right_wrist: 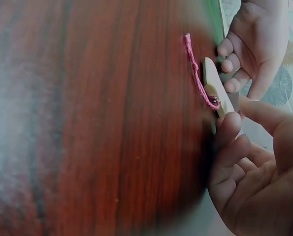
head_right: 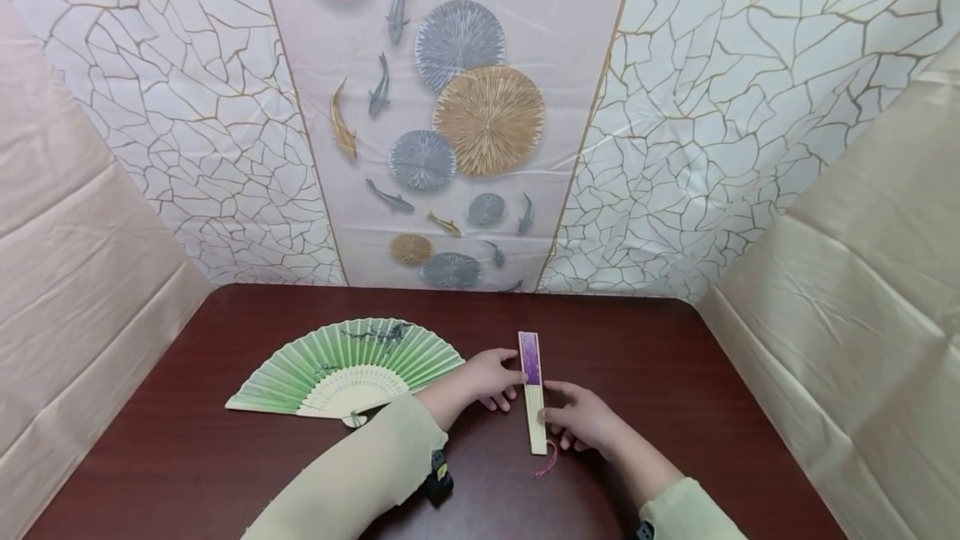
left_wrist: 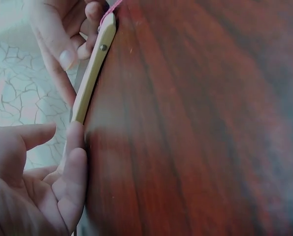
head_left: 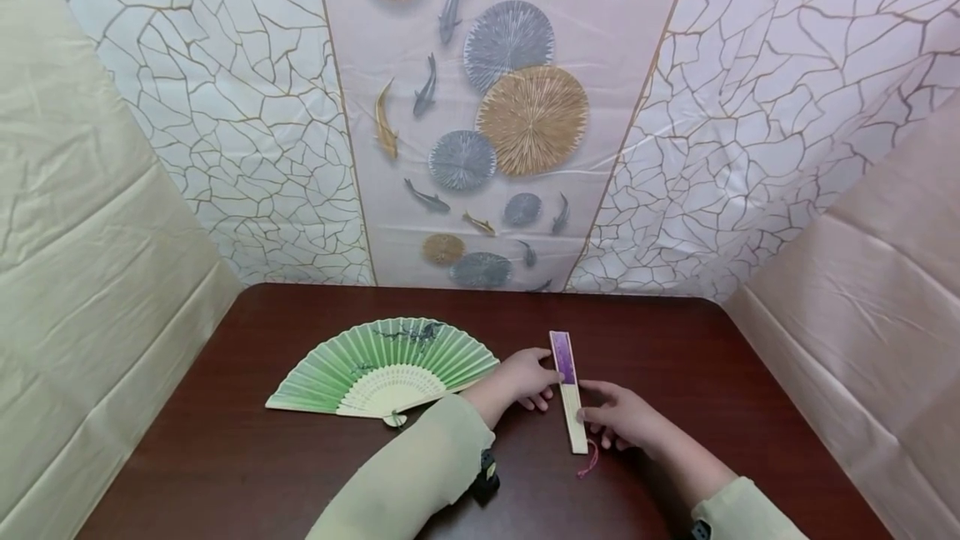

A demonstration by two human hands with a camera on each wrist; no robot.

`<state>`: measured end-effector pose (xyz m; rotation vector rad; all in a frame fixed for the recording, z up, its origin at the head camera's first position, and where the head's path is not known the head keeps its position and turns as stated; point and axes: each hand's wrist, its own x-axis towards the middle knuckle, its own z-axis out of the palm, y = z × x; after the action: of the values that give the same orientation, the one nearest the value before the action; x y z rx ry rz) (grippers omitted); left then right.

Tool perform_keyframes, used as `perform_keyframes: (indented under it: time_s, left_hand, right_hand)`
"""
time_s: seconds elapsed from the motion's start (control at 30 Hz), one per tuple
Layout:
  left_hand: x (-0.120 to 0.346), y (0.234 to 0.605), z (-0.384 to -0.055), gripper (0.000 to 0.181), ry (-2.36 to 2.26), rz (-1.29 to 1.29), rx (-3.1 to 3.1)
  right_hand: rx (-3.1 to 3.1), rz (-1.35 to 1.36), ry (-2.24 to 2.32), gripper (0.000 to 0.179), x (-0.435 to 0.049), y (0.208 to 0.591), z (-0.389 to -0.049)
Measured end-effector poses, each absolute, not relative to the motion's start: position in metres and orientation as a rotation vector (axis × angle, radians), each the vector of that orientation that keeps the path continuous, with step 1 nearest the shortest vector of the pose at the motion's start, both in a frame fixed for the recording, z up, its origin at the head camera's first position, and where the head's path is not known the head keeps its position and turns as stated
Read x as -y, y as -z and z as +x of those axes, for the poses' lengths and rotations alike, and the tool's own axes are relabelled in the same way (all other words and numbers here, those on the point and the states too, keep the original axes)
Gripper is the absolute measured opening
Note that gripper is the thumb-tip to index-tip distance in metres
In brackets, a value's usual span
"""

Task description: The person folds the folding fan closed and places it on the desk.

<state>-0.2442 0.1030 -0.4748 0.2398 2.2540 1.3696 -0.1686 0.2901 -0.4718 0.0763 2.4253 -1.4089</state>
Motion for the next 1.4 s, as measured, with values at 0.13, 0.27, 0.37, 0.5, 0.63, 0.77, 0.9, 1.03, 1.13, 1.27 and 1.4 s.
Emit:
perform_keyframes:
  time_s: [0.13, 0.27, 0.37, 0.5, 0.63, 0.77, 0.9, 1.03, 1.13, 1.27, 1.4]
  left_hand:
    - [-0.098, 0.474, -0.242, 0.052, -1.338, 0.267, -2.325]
    - [-0.09, 0.472, -0.237, 0.045, -1.32, 0.33, -2.397]
    - [-0.08, 0.466, -0.228, 0.041, -1.337, 0.396, -2.419]
    - [-0.066, 0.456, -0.219, 0.04, -1.398, 0.461, -2.381]
    - [-0.05, 0.447, -0.212, 0.036, -1.449, 0.51, -2.325]
    - [-0.029, 0.442, -0.207, 0.033, -1.42, 0.582, -2.385]
    - [-0.006, 0.435, -0.202, 0.034, -1.32, 0.674, -2.522]
    - [0.018, 0.427, -0.197, 0.038, -1.244, 0.746, -2.623]
    - [0.036, 0.423, -0.192, 0.043, -1.188, 0.78, -2.684]
    - [0.06, 0.424, -0.187, 0.052, -1.057, 0.833, -2.769]
    - [0.082, 0.43, -0.182, 0.059, -0.896, 0.918, -2.864]
  right_hand:
    - [-2.469, 0.083, 1.44, 0.062, -0.287, 0.472, -0.167]
    - [-2.519, 0.128, 1.472, 0.055, -0.282, 0.471, -0.162]
    - [-2.543, 0.161, 1.503, 0.05, -0.278, 0.469, -0.158]
    - [-2.554, 0.176, 1.559, 0.049, -0.273, 0.466, -0.155]
    - [-2.558, 0.17, 1.624, 0.049, -0.267, 0.463, -0.153]
    - [-2.565, 0.137, 1.674, 0.046, -0.26, 0.461, -0.151]
    - [-2.597, 0.098, 1.663, 0.043, -0.255, 0.461, -0.15]
    - [-2.688, 0.067, 1.563, 0.044, -0.252, 0.458, -0.148]
    - [-2.813, -0.015, 1.439, 0.047, -0.249, 0.454, -0.146]
    - [-2.935, -0.182, 1.295, 0.049, -0.245, 0.451, -0.145]
    - [-2.994, -0.354, 1.186, 0.047, -0.241, 0.45, -0.146]
